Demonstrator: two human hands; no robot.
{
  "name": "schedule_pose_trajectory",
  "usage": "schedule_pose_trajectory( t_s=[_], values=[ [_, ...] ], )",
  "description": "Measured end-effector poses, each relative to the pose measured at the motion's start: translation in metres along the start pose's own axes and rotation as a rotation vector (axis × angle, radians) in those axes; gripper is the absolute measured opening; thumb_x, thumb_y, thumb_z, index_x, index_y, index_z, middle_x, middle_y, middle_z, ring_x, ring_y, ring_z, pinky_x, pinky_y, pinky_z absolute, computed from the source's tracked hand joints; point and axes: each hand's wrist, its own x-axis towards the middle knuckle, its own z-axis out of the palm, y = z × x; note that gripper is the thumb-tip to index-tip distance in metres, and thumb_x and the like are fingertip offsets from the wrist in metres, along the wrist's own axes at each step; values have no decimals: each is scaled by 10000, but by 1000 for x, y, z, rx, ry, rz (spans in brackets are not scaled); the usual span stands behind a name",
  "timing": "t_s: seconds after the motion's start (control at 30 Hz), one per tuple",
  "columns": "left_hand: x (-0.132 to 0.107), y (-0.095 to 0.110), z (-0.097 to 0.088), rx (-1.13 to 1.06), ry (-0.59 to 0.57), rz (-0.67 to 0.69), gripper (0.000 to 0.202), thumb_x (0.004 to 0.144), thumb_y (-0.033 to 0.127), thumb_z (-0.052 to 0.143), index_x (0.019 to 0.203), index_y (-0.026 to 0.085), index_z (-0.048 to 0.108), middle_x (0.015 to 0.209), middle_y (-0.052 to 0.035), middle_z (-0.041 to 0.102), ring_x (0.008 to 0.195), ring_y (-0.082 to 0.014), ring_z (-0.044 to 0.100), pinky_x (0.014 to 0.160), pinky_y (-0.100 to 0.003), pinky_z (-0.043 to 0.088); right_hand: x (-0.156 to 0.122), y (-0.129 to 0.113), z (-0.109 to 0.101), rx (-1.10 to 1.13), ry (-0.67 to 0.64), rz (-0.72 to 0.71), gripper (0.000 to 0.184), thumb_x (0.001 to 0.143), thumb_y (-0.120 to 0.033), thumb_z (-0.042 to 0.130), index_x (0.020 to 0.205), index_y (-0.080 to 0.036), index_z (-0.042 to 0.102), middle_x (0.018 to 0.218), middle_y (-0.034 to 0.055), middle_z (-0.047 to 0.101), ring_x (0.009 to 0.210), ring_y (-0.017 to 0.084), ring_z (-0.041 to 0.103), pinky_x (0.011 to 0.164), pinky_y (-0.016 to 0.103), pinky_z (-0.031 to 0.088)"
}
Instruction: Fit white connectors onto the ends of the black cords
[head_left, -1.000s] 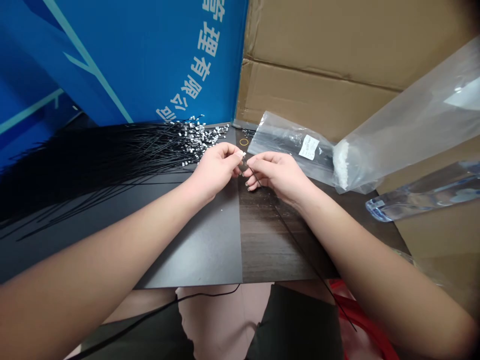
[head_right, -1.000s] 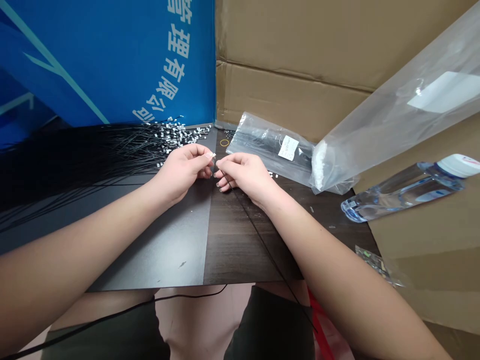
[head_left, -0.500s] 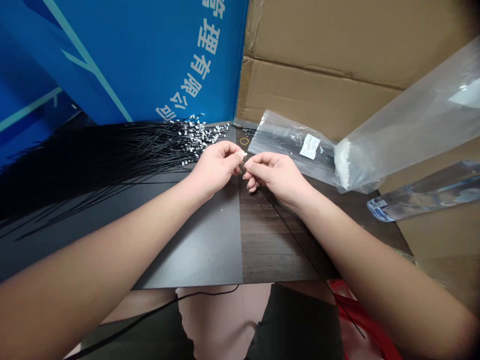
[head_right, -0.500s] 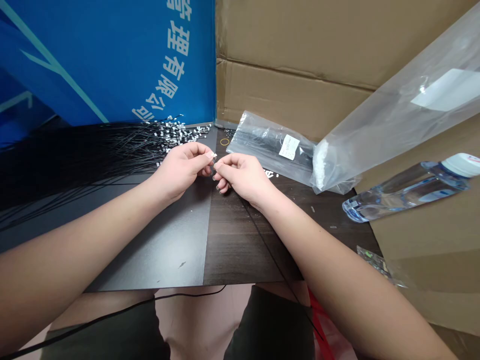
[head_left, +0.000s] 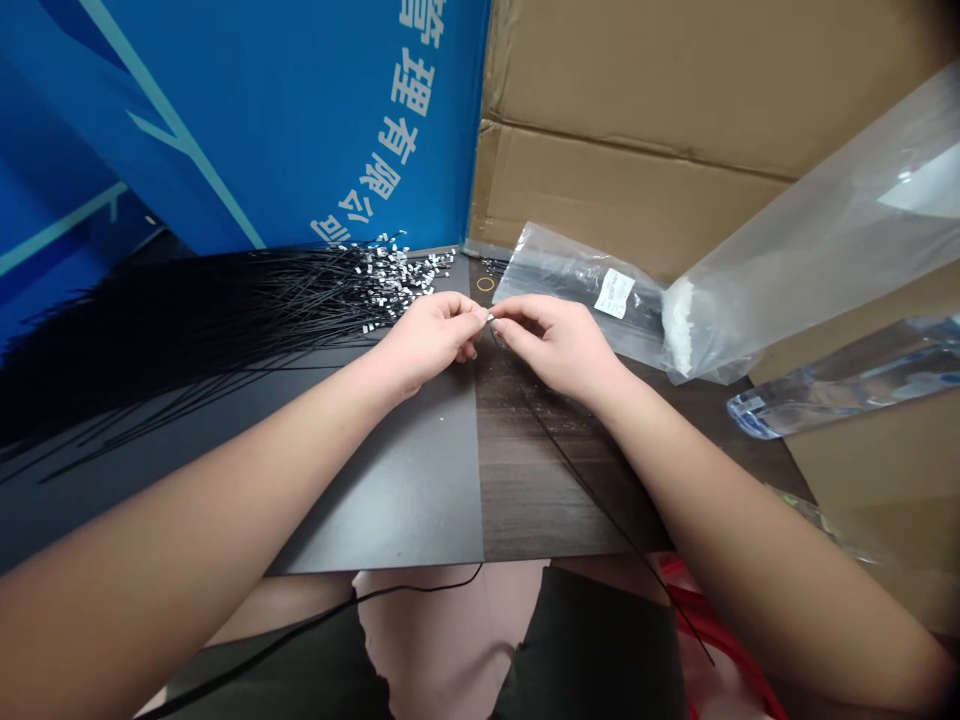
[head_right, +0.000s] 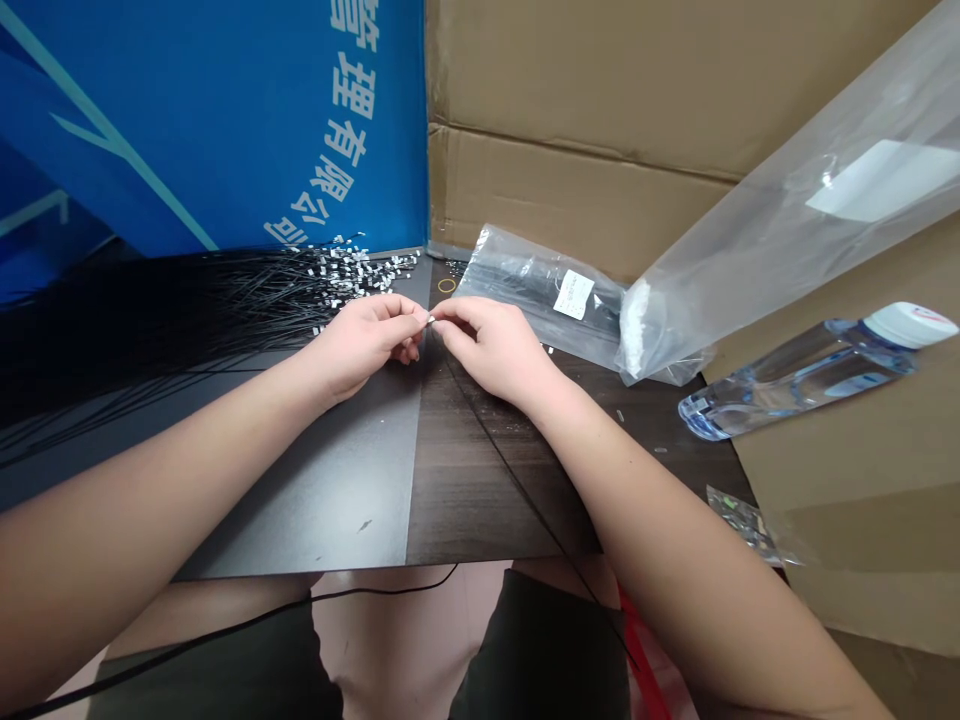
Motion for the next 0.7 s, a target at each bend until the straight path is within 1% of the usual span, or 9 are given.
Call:
schedule_pose_trajectory(
  t_s=[0.13,0.23,0.33,0.43,0.57,0.7],
  values=[
    [-1,0,2,4,-18,14,205,904,258,713,737,181,623,629,0,598,573,-114,542,586,-255,435,1,-3,0,-31,21,19,128,999,-288,665,989,-223,776,979,37,815,893,206,717,843,353,517],
    [-4,3,5,-68,-21,-26,226,934,245,692,738,179,601,636,8,590,565,-102,542,581,-243,436,1,-3,1,-45,37,4,111,995,-277,657,962,-221,747,930,28,791,851,195,688,809,341,502],
    [-6,7,7,-141,-2,-78,223,957,218,657,748,170,596,686,14,599,568,-85,561,582,-229,444,1,0,2,-19,78,-17,95,992,-283,658,957,-222,723,911,23,771,814,186,667,769,336,497],
    [-7,8,8,-147,-10,-101,183,945,201,664,771,158,627,738,5,636,573,-77,571,587,-226,460,1,3,4,48,122,16,89,988,-300,663,956,-227,703,901,20,759,798,184,669,748,340,503],
    [-6,6,9,-137,-48,-61,158,931,216,694,790,150,662,760,-8,679,570,-78,574,583,-229,465,1,4,5,101,158,51,89,979,-306,669,938,-230,687,888,19,752,783,184,674,737,349,510],
    [-6,5,10,-107,-43,11,162,921,196,692,768,147,670,739,-1,679,560,-73,564,579,-229,457,1,3,6,104,156,56,103,987,-325,667,939,-234,678,885,19,749,778,185,671,739,356,516]
  ],
)
